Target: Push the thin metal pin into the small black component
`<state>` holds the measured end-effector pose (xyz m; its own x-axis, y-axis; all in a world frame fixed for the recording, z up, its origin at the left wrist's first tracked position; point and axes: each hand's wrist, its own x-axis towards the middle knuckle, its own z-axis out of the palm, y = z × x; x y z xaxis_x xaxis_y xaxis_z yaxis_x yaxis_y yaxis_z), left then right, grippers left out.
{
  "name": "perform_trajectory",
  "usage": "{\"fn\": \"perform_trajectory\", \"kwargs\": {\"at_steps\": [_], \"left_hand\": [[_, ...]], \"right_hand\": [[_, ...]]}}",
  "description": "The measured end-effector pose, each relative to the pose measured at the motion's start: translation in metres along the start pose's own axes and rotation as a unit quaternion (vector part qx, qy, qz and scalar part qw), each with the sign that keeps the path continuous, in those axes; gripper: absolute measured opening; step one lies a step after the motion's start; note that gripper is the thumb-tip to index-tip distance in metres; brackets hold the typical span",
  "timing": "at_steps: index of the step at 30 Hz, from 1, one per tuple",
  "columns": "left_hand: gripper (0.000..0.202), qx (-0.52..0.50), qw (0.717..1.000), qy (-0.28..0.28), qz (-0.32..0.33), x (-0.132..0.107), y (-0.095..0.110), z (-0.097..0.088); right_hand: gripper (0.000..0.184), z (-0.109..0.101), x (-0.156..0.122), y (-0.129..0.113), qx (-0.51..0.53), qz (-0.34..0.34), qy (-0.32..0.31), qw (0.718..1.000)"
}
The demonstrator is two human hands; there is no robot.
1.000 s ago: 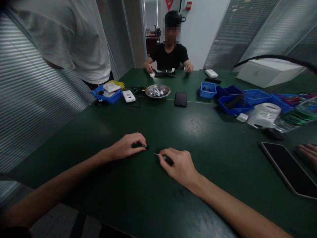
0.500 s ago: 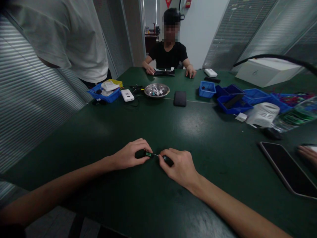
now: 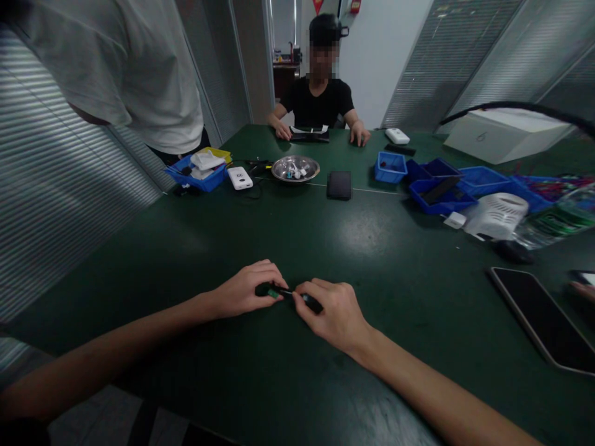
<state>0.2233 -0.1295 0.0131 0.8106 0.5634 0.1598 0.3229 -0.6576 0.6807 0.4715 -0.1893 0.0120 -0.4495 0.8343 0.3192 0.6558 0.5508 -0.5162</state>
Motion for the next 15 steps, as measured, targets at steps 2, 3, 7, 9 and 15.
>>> {"fn": "perform_trajectory", "kwargs": {"at_steps": [2,3,7,9,15], "left_hand": [[0.018,0.006,1.0,0.001,0.001,0.0,0.0,0.001],[0.018,0.01,1.0,0.002,0.0,0.001,0.0,0.001],[0.017,0.009,1.0,0.0,-0.001,0.002,0.003,0.001],[0.017,0.002,1.0,0.003,-0.001,0.0,0.005,-0.003],[0.022,0.041,0.997,0.054,-0.034,-0.016,-0.004,-0.022]], "right_hand": [[0.023,0.0,0.001,-0.001,0.012,-0.008,0.003,1.0],[0.023,0.0,0.001,-0.001,0.012,-0.009,0.006,1.0],[0.023,-0.001,-0.001,0.001,0.004,0.0,0.005,1.0],[0.024,-0.001,-0.002,0.001,0.006,0.006,0.008,1.0],[0.025,-0.001,-0.002,-0.001,0.008,0.009,0.012,1.0]]}}
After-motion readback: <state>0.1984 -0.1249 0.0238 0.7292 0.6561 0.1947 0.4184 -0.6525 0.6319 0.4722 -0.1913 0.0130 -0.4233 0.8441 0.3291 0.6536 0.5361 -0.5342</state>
